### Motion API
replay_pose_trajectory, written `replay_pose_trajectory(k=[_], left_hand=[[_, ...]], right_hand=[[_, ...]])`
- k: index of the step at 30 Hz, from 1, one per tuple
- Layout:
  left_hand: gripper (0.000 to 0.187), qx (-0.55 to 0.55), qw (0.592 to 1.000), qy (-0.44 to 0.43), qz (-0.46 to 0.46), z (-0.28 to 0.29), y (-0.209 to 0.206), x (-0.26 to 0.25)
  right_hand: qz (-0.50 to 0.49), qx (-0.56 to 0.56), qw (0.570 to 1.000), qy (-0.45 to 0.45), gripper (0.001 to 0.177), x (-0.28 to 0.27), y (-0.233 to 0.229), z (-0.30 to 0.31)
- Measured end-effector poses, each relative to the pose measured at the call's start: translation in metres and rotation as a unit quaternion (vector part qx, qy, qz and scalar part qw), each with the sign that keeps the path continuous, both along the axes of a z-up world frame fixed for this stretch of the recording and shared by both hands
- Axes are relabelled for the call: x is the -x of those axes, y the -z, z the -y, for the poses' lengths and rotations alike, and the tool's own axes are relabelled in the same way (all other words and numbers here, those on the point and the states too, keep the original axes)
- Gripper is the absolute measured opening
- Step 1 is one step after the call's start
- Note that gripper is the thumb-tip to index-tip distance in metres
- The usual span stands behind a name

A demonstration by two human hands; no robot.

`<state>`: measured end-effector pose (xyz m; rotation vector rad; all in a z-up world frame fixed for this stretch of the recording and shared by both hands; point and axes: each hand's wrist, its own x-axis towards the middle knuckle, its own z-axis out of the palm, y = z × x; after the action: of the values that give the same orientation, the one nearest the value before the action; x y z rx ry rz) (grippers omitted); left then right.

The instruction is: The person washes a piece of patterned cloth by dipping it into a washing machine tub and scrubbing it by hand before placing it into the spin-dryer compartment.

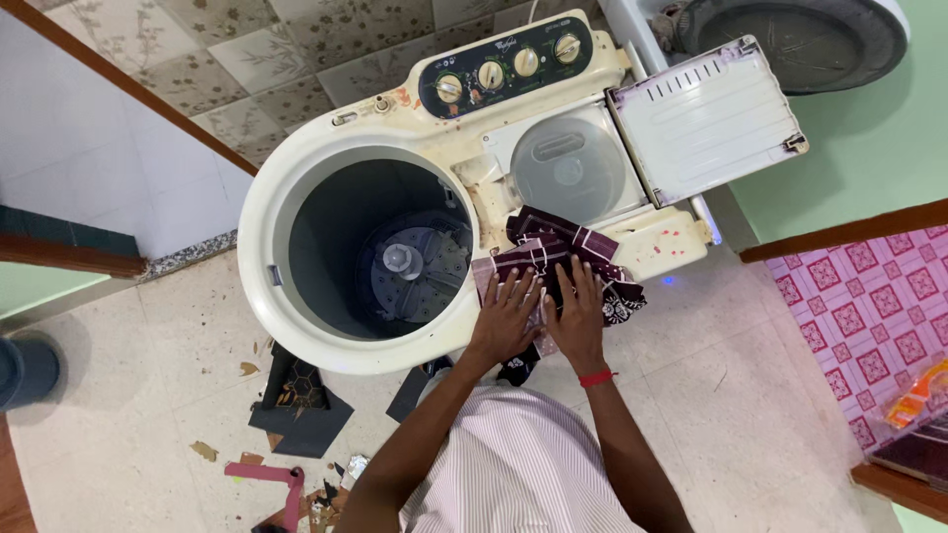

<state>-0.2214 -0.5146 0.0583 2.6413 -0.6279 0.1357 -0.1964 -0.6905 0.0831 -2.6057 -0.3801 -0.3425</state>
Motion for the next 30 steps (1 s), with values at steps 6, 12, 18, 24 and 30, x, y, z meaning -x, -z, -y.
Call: replay_pose_trajectory(k=[6,12,18,24,30], left_hand=[[0.088,0.014,0.997,-0.068,-0.033,-0.074,0.01,0.026],[0.091,0.002,0.989,-0.119,-0.083,-0.117,0.01,0.056],[0.093,0.063,0.986,-0.093,-0.121,-0.094,0.014,0.022],[0.091,0.029,0.996,-0.066,-0.053,-0.051,0.011,-0.034],[0.089,-0.015,0.997,-0.069,-0.021,0.018,0.01,-0.088]], right_hand=[[-0.011,0.051,0.991,-0.125,0.066,-0.013,-0.001,-0.061],[0.005,0.096,0.99,-0.103,0.059,0.011,0.001,-0.121],[-0.019,0.103,0.992,-0.072,0.059,-0.006,0.004,-0.091],[-0.009,0.095,0.995,-0.032,0.058,-0.045,0.006,-0.037],[-0.008,0.102,0.994,-0.024,0.058,-0.092,0.003,0.026]])
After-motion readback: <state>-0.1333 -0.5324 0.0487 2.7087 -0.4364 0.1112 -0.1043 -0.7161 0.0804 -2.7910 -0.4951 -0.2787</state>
